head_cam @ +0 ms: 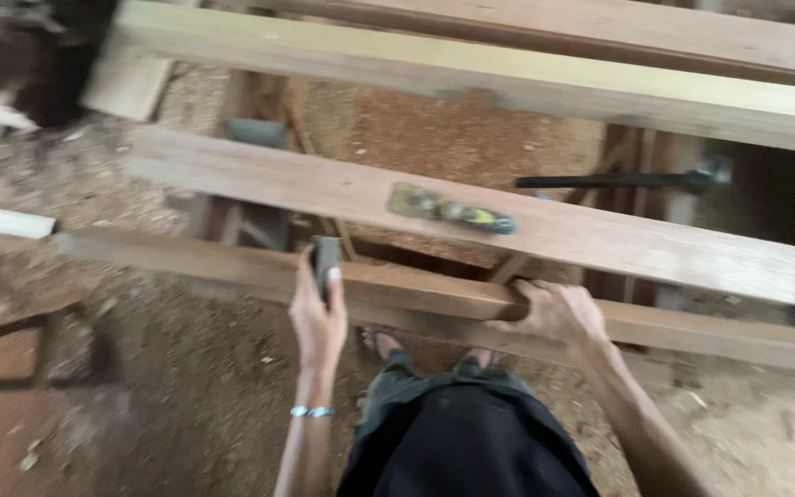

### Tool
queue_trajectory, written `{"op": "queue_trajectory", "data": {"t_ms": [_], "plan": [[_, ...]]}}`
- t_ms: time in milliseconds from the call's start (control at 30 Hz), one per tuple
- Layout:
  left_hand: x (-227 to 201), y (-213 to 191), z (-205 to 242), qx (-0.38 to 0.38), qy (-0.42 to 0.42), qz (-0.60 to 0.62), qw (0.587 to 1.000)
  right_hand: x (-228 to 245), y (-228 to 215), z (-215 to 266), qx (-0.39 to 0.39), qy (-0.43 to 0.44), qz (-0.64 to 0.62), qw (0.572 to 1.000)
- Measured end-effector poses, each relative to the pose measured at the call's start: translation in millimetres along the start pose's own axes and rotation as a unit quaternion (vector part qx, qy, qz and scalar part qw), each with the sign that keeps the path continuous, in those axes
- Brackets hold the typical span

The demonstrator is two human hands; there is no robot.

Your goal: The person uses a hand scraper and a piece of sandpaper to smooth the surfaces and edges of several wooden planks resting on a workbench.

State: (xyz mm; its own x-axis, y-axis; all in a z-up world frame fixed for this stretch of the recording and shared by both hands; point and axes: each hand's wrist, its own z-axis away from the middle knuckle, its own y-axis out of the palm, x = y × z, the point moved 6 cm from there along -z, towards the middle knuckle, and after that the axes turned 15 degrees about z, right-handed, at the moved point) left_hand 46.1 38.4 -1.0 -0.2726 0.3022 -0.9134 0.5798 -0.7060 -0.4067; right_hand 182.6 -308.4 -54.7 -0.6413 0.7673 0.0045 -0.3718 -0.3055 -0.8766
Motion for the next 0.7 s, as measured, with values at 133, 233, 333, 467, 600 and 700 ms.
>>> {"op": "queue_trajectory", "data": {"t_ms": [133, 233, 333, 467, 600, 700], "plan": [[-20.6, 4.2, 0.4, -0.018, 0.098, 0.009, 0.995, -1.1, -18.8, 18.2, 0.048, 0.055, -0.014, 0.997], [-28.5, 6.3, -0.5, -0.034, 0.094, 0.006, 0.995, 4.2, -33.3, 19.7, 0.003, 0.059, 0.009, 0.998], [-24.4, 11.0, -3.1, -0.025, -0.01, 0.048, 0.998, 6.9, -40.3, 20.5, -0.016, 0.065, 0.001, 0.998], [-38.3, 11.2, -7.5, -0.037, 0.071, 0.013, 0.997, 0.5, -31.9, 21.4, 0.078, 0.086, 0.027, 0.993], [-45.0, 14.6, -16.7, -0.046, 0.084, -0.018, 0.995, -8.3, -26.4, 11.3, 0.161, 0.101, 0.013, 0.982], [-35.5, 21.4, -26.2, -0.015, -0.017, -0.018, 1.0, -13.1, -27.2, 6.1, 0.118, 0.083, 0.0, 0.99]]}}
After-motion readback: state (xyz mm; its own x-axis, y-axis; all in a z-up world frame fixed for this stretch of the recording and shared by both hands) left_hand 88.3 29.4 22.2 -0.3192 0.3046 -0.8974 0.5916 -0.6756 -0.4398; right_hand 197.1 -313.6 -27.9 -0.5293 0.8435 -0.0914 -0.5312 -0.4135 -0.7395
